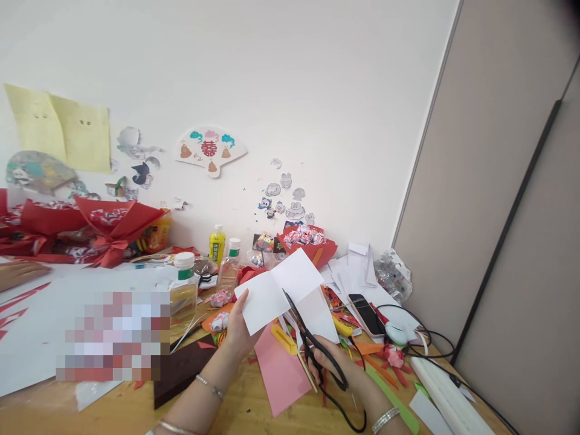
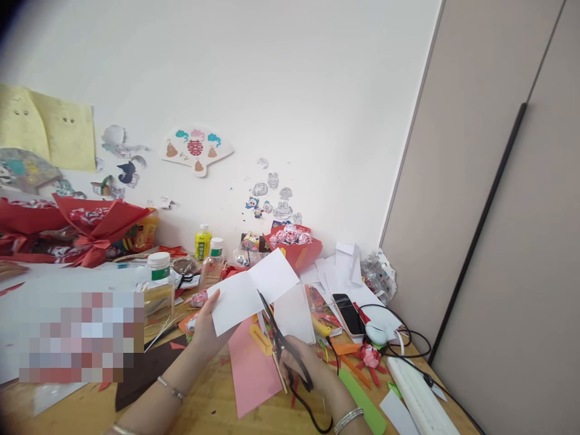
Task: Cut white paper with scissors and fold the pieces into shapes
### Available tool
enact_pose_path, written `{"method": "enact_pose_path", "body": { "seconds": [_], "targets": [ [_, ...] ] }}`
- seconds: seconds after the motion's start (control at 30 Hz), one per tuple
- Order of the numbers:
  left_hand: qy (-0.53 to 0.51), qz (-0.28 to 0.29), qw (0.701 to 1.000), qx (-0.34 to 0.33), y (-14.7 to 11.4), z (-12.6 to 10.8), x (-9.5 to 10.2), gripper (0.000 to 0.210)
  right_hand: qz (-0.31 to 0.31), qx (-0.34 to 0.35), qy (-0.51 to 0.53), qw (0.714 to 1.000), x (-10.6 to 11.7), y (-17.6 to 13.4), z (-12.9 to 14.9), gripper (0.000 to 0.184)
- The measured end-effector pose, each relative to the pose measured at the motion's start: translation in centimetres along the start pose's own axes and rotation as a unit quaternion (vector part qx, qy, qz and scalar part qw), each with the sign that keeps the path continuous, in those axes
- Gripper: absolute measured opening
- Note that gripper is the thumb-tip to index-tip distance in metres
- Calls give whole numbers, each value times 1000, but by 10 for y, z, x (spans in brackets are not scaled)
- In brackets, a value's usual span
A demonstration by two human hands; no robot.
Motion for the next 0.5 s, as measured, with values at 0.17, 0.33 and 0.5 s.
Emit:
{"method": "enact_pose_path", "body": {
  "seconds": [0.17, 0.33, 0.5],
  "targets": [
    [-1, 11, 1000, -4, 0, 1, 0, 44, -17, 3, -5, 1000, -2, 0, 1, 49],
    [-3, 20, 1000, 3, 1, 3, 0, 44, -26, 15, -12, 999, -2, -1, 3, 44],
    [-1, 27, 1000, 4, 0, 3, 0, 46, -16, 24, -21, 999, -1, -2, 3, 44]
  ]
}}
Point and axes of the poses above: each hand's wrist, its own y-axis towards the middle knuckle, its own x-axis out of the back of the hand, z = x × y, the point moved 5 cm from there along y, towards the middle knuckle, and after that the axes turned 5 degrees about -z, right-handed, at the moved point
